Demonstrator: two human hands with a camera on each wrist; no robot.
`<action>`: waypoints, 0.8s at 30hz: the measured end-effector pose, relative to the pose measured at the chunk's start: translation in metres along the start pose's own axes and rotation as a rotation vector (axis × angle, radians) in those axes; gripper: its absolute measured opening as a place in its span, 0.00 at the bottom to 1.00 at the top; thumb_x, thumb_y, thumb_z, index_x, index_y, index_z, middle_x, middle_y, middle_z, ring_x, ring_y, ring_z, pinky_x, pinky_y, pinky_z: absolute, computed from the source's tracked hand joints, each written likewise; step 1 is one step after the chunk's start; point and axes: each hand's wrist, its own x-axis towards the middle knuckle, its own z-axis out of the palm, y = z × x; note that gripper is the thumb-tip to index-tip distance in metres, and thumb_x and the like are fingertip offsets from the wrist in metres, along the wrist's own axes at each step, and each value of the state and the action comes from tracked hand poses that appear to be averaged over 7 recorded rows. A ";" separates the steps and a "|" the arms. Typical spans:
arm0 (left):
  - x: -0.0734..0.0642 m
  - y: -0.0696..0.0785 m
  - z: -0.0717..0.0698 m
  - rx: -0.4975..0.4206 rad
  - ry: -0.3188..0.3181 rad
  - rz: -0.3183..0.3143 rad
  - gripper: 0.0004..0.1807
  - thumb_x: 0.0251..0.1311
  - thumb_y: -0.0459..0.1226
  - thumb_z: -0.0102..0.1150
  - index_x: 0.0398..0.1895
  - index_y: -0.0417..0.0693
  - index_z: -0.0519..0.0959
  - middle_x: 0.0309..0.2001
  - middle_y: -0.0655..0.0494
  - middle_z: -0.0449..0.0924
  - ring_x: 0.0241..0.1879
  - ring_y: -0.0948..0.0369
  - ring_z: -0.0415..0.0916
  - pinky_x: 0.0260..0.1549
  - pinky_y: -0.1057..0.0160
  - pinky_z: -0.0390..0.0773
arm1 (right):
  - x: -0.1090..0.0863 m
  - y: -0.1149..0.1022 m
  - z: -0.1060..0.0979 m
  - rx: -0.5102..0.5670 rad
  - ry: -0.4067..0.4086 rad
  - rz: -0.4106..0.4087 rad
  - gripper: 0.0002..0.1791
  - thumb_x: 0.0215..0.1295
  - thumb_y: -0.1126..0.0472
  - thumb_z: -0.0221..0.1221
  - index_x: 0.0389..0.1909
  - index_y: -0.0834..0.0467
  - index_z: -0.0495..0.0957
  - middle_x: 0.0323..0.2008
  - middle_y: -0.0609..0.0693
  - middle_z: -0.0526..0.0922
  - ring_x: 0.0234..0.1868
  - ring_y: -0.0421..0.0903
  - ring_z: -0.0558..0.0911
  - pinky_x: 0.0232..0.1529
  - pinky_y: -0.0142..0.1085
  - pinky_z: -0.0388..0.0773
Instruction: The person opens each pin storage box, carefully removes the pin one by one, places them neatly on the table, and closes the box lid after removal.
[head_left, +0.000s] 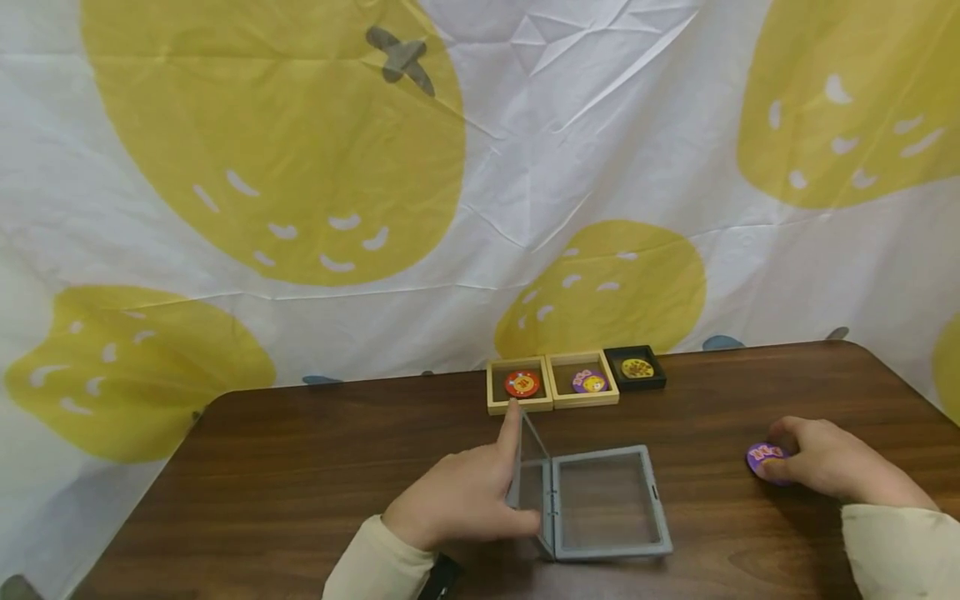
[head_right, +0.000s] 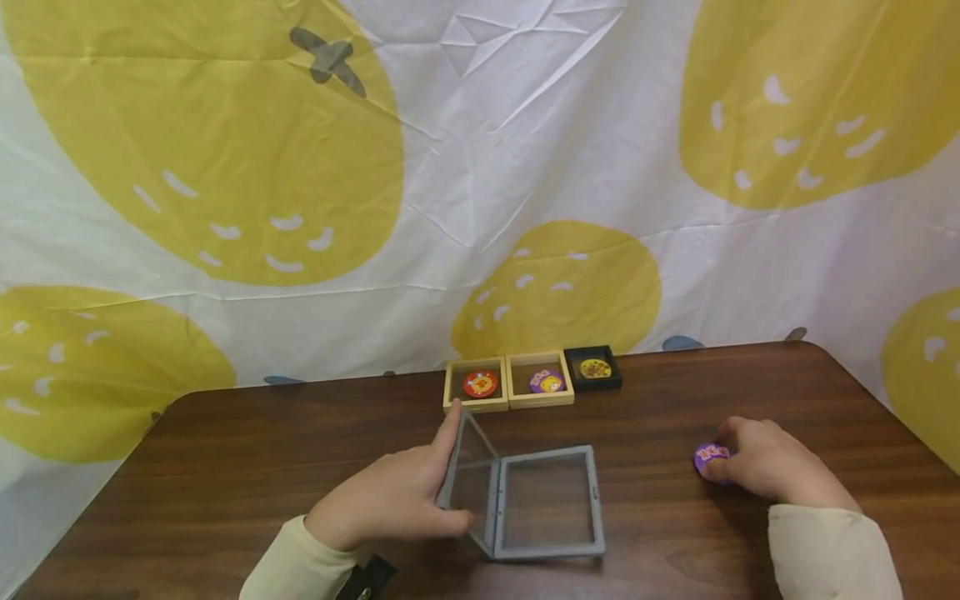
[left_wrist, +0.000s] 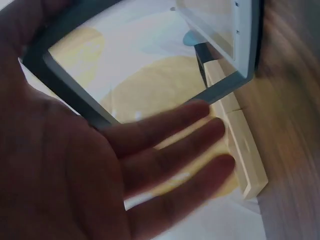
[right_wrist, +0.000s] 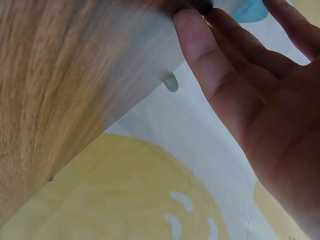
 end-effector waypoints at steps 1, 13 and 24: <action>-0.001 0.000 -0.001 0.010 0.006 -0.008 0.62 0.42 0.49 0.62 0.75 0.46 0.32 0.22 0.63 0.75 0.20 0.67 0.69 0.22 0.65 0.72 | 0.000 0.000 -0.001 0.000 -0.002 0.005 0.34 0.56 0.48 0.64 0.50 0.73 0.70 0.37 0.61 0.81 0.40 0.57 0.78 0.40 0.52 0.74; 0.003 -0.006 -0.003 0.134 0.330 0.003 0.09 0.56 0.37 0.62 0.40 0.51 0.77 0.25 0.61 0.80 0.23 0.64 0.76 0.18 0.62 0.68 | 0.000 0.001 -0.002 0.014 -0.020 0.010 0.39 0.58 0.44 0.61 0.55 0.75 0.67 0.45 0.69 0.79 0.46 0.64 0.78 0.42 0.54 0.73; -0.003 -0.033 -0.023 0.116 0.263 -0.065 0.07 0.54 0.39 0.65 0.27 0.55 0.74 0.24 0.63 0.78 0.25 0.64 0.72 0.22 0.60 0.68 | 0.000 -0.004 -0.004 0.024 -0.053 0.015 0.39 0.61 0.45 0.58 0.56 0.76 0.65 0.46 0.69 0.79 0.47 0.64 0.78 0.42 0.54 0.74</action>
